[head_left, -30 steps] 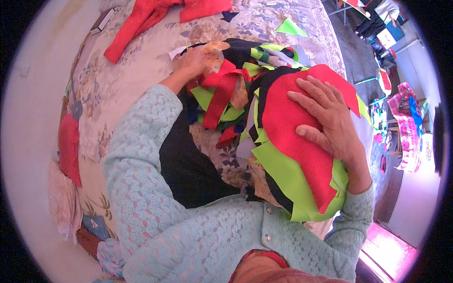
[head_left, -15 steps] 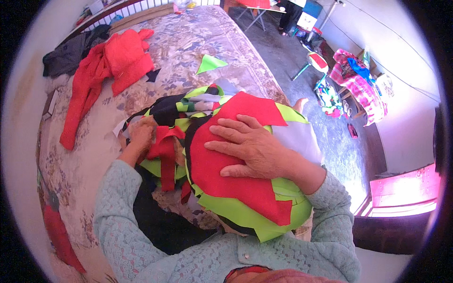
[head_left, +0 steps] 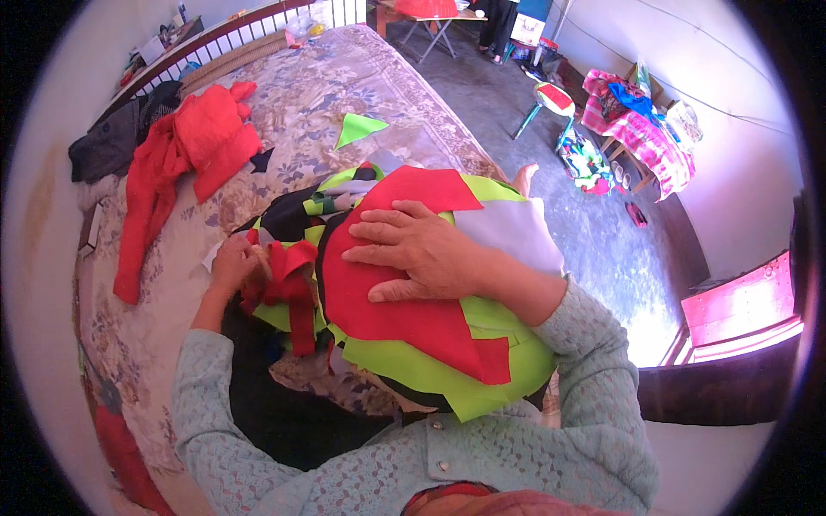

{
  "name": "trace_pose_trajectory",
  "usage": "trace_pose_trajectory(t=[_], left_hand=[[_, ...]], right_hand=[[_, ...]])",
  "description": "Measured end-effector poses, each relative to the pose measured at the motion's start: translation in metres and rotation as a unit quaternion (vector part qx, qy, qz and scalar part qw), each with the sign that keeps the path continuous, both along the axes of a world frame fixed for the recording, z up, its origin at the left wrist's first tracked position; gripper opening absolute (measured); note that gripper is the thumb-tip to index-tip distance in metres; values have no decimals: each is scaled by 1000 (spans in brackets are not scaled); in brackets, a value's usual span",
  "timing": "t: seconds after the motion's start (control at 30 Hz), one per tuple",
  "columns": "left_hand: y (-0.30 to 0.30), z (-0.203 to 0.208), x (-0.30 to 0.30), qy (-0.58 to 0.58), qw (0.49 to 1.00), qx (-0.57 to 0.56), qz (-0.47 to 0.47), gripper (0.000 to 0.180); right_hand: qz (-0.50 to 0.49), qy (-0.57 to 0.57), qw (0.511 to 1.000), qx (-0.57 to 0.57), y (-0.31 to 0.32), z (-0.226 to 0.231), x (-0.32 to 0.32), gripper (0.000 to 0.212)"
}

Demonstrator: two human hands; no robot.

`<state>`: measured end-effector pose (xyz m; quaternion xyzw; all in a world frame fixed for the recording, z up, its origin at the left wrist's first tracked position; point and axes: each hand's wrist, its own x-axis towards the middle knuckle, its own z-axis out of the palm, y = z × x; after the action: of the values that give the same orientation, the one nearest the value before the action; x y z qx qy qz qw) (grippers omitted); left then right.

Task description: The person arranges and layers various pieces of colorful fabric on their lap, smoothing and adjusting the pieces to form a layered stack.

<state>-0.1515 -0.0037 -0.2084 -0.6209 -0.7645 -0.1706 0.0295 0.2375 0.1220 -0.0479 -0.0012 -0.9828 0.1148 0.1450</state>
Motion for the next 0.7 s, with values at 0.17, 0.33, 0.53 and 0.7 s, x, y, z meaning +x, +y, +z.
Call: trace_pose_trajectory(t=[0.17, 0.33, 0.53, 0.7], left_hand=[[8, 61, 11, -88, 975, 200, -37, 12], [2, 143, 48, -287, 913, 289, -36, 13], [-13, 195, 97, -419, 854, 286, -117, 13], [-22, 214, 126, -557, 778, 231, -176, 16]], right_hand=[[2, 8, 1000, 11, 4, -5, -2, 56], [9, -37, 999, -20, 0, 6, -2, 55], [-12, -7, 996, -83, -1, 8, -1, 71], [-40, 51, 976, -210, 1, 8, 1, 85]])
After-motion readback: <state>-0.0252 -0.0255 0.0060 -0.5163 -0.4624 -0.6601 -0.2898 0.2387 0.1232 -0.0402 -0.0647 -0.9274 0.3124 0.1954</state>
